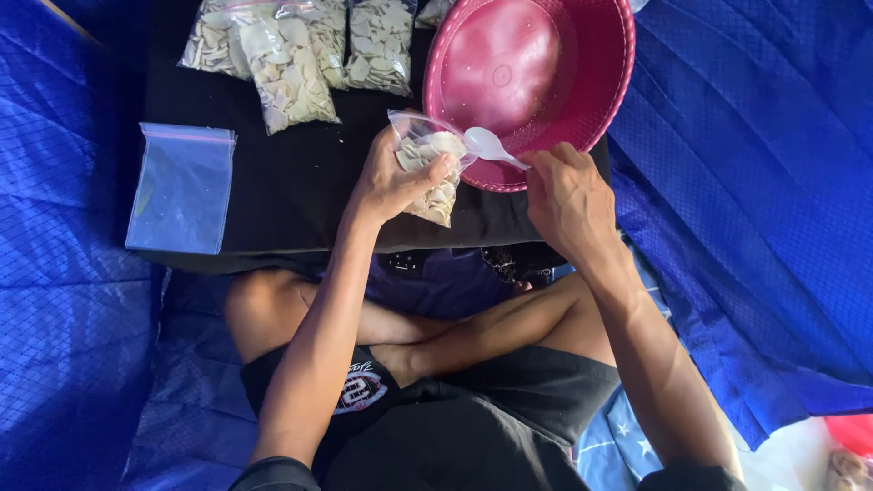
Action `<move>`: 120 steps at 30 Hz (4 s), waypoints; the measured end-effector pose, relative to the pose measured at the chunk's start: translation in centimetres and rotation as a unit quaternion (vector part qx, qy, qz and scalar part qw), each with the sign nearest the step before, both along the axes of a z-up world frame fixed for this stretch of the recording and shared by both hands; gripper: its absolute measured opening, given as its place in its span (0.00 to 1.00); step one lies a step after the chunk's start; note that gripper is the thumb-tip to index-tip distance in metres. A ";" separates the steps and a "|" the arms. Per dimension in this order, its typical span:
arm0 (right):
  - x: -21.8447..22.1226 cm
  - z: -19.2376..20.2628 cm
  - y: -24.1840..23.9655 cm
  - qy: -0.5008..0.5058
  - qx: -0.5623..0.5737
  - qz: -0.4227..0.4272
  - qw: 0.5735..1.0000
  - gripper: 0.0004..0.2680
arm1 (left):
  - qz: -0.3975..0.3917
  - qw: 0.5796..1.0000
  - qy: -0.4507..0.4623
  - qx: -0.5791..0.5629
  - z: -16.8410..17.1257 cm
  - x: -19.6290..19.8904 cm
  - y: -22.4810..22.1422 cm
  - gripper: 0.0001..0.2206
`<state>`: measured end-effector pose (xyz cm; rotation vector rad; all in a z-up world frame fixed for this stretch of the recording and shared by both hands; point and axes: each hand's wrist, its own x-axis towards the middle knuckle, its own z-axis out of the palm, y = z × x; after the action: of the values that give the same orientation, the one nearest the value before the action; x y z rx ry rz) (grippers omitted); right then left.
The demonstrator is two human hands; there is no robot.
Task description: Packaging food items into small plastic bags, adding seasoning with a spoon, and organizing the finished bags.
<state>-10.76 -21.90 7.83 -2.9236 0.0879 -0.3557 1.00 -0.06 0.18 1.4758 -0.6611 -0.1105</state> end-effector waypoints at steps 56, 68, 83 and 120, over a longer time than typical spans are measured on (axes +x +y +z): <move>0.9 4.6 -3.3 -0.007 0.356 -0.032 0.934 0.10 | 0.009 0.998 0.062 0.022 3.4 -1.8 -0.9 0.20; 1.2 8.4 1.7 -0.146 0.200 0.101 0.964 0.08 | 0.038 0.997 0.034 0.056 3.7 -1.8 0.0 0.29; 0.2 3.3 0.0 -0.058 -0.036 0.027 0.997 0.10 | 0.070 0.993 0.053 0.074 2.3 -1.8 3.4 0.31; 1.2 -4.5 12.3 -0.055 0.436 0.168 0.882 0.12 | 0.168 0.980 -0.108 0.023 1.4 -3.2 5.6 0.12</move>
<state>-9.55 -9.56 3.35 -1.9678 -0.2209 -0.3123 -2.18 5.52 1.55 1.6376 -0.5749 0.3016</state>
